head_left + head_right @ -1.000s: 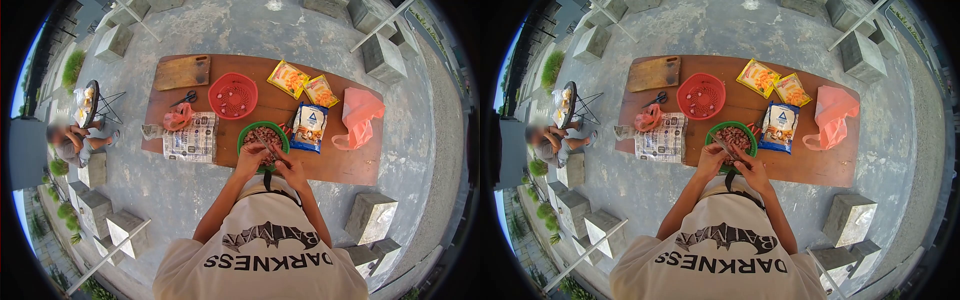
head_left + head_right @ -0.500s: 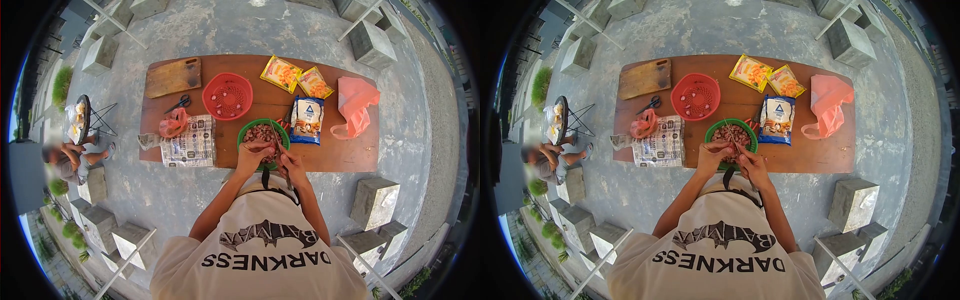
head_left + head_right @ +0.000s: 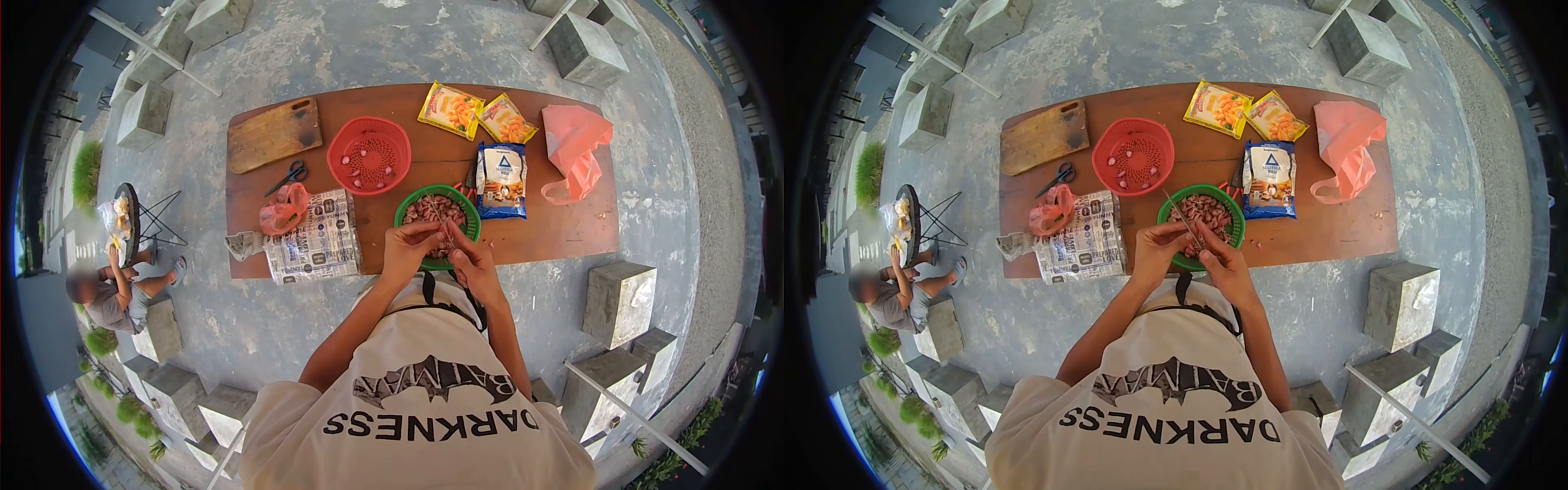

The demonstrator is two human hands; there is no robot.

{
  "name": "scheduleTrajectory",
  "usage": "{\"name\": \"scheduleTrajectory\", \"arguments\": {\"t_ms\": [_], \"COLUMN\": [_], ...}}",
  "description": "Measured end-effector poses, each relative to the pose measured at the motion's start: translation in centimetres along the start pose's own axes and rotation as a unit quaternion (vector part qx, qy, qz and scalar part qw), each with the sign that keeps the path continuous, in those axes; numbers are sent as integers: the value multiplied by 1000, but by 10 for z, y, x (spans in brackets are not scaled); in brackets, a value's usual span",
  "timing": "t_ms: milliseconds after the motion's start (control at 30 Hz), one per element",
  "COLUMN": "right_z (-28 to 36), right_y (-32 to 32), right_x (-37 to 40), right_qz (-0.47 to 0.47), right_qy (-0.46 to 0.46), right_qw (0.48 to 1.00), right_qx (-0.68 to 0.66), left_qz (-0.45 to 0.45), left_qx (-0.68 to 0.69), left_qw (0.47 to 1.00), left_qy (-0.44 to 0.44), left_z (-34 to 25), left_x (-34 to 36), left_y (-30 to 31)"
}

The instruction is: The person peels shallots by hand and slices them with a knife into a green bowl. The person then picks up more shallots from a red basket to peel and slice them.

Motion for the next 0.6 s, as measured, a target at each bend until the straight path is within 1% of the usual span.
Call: {"name": "scheduleTrajectory", "arguments": {"t_ms": [67,100,167,300,367,400,467,600], "right_z": [1,-1,-5,-12,-14,-15,-15,-23], "right_y": [-3,-6,-8,-13,-17,-21,-23,-19], "right_x": [1,2,4,9,10,10,11,12], "right_qz": [-36,-38,-53,-68,-65,-65,-97,-101], "right_qy": [11,11,26,40,39,39,43,54], "right_qw": [999,999,998,996,997,997,994,993], "right_qx": [22,22,34,40,-18,-15,-34,-13], "left_qz": [-5,-4,4,7,-1,-1,-29,-14], "left_qx": [-21,-21,-36,-57,-76,-72,-81,-109], "left_qw": [999,999,996,995,992,992,989,985], "left_qy": [-31,-30,-80,-77,-105,-105,-117,-136], "left_z": [-6,-6,-14,-16,-20,-22,-29,-38], "left_x": [2,4,6,11,12,12,16,22], "left_y": [6,8,11,17,19,18,21,19]}}
Point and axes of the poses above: each hand's wrist, its own x-axis away from the middle knuckle, its own y-axis out of the back of the hand, z = x × y, the point moved 9 cm from there along -x, towards the middle knuckle, and after that the axes turned 11 degrees about -z, right-handed, at the moved point
